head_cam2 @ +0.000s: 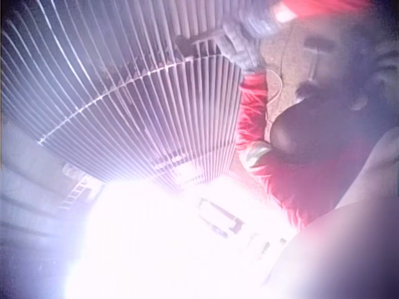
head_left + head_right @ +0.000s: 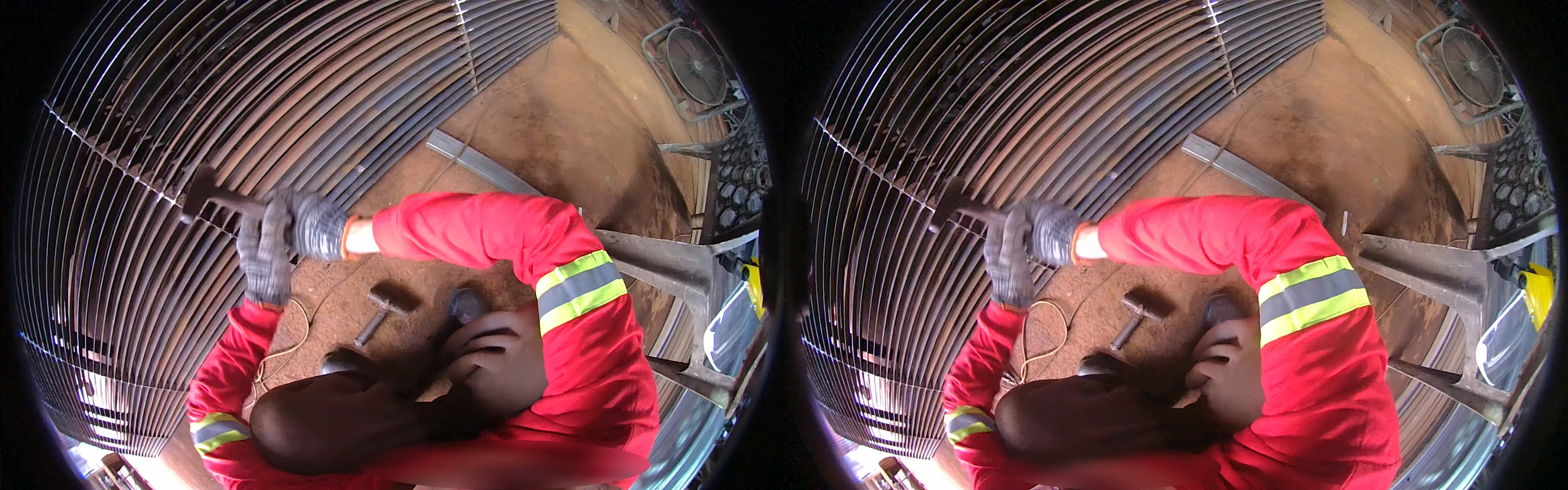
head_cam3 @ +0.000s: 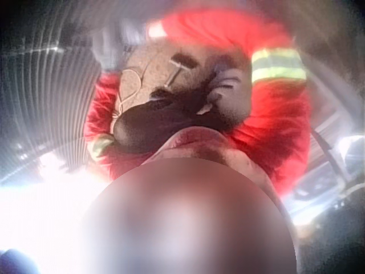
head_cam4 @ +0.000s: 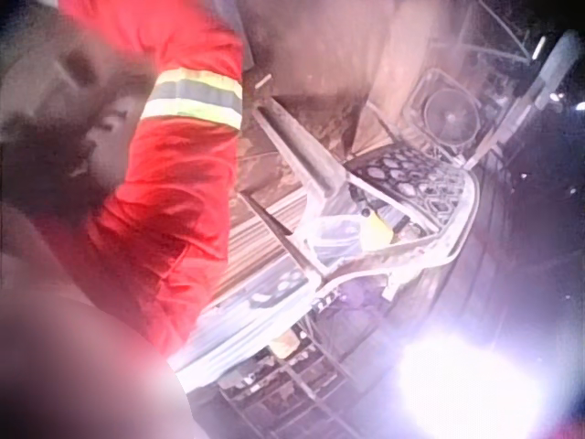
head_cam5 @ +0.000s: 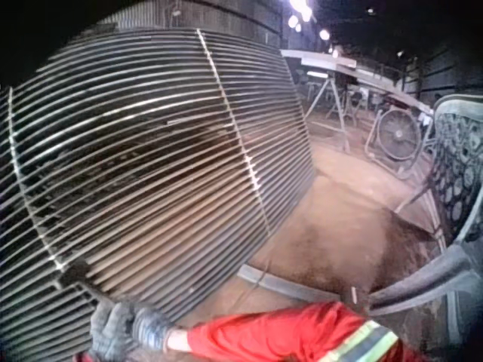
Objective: The person uses a hammer to repeatedly strike a curved metal rod attached to a large cylindrical metal structure. They adjust their position and continue hammering along the rod's length.
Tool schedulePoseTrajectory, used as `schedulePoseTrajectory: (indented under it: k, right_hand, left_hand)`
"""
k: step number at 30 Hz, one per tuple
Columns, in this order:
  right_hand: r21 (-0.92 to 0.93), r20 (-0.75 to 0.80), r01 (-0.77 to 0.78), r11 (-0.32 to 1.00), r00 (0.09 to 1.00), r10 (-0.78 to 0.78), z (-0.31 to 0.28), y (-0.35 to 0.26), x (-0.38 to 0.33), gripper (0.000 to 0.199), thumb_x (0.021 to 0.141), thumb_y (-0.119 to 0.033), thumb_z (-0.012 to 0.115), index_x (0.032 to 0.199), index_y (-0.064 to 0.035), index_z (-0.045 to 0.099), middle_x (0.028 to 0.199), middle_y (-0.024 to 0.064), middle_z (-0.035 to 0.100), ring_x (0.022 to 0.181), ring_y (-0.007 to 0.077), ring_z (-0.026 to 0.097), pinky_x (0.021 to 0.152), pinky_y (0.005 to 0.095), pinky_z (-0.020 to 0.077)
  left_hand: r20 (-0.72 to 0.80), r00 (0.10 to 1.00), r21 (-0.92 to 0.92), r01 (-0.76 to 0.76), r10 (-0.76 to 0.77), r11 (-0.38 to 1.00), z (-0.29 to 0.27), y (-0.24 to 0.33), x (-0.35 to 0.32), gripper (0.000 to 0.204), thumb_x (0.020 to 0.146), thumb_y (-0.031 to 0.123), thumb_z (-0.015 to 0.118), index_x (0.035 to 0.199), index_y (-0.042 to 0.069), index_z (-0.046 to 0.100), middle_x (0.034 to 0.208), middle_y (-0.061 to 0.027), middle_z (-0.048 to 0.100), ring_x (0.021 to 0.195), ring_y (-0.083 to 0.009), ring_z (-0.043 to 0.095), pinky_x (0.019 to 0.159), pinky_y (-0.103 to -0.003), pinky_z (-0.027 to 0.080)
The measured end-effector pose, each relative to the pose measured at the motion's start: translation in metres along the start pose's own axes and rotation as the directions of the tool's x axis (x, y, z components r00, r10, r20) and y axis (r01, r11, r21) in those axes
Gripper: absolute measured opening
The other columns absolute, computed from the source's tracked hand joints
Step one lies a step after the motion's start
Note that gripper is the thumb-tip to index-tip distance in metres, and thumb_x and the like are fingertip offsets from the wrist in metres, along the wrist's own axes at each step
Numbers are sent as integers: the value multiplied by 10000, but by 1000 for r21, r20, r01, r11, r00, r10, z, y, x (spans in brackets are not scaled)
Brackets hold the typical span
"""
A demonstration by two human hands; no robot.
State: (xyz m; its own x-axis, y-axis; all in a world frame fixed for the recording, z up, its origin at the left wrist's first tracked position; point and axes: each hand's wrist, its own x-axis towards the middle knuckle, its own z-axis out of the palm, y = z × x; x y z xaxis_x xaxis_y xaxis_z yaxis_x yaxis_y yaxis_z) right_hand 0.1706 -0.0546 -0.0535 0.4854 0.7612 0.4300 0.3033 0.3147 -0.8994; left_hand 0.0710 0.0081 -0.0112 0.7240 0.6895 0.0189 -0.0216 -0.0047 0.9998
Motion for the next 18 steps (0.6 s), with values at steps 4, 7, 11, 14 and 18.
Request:
schedulePoseTrajectory:
  k: [4,7,11,14,18]
  right_hand:
    - [-576,27,-72,814,994,106,-59,29,46,222,775,-213,638,960,-93,668,865,196,674,825,398,646,717,478,500]
    - [-684,-33,-155,713,983,182,-109,34,40,186,784,-192,620,936,-95,662,798,197,661,778,387,647,670,481,494]
    - [-797,-71,-234,556,952,298,-138,65,-13,260,796,-230,638,990,-58,648,844,204,665,799,395,641,693,483,494]
    - [-844,-32,-155,513,970,240,-140,107,-67,350,779,-270,658,1055,-56,652,900,200,672,833,381,649,714,490,502]
    - [-864,228,-44,501,853,469,-123,101,-99,383,769,-292,649,1060,-43,647,926,206,674,844,388,647,708,496,502]
  left_hand:
    - [370,887,456,-433,277,778,-3,-25,95,249,891,248,673,989,19,663,892,-107,686,774,-187,626,699,-319,503]
    - [524,840,496,-437,143,750,-7,-61,107,216,858,235,677,926,30,671,841,-164,677,726,-296,639,673,-387,509]
    - [662,746,632,-610,75,478,29,-45,23,223,851,269,614,897,59,671,778,-200,658,761,-398,644,689,-461,511]
    - [831,353,516,-779,-430,357,11,-147,-20,261,834,333,583,904,92,654,832,-187,659,772,-383,650,682,-492,510]
    - [802,113,334,-899,-587,283,-4,-160,-56,331,789,390,610,972,117,656,855,-161,670,803,-370,657,715,-482,523]
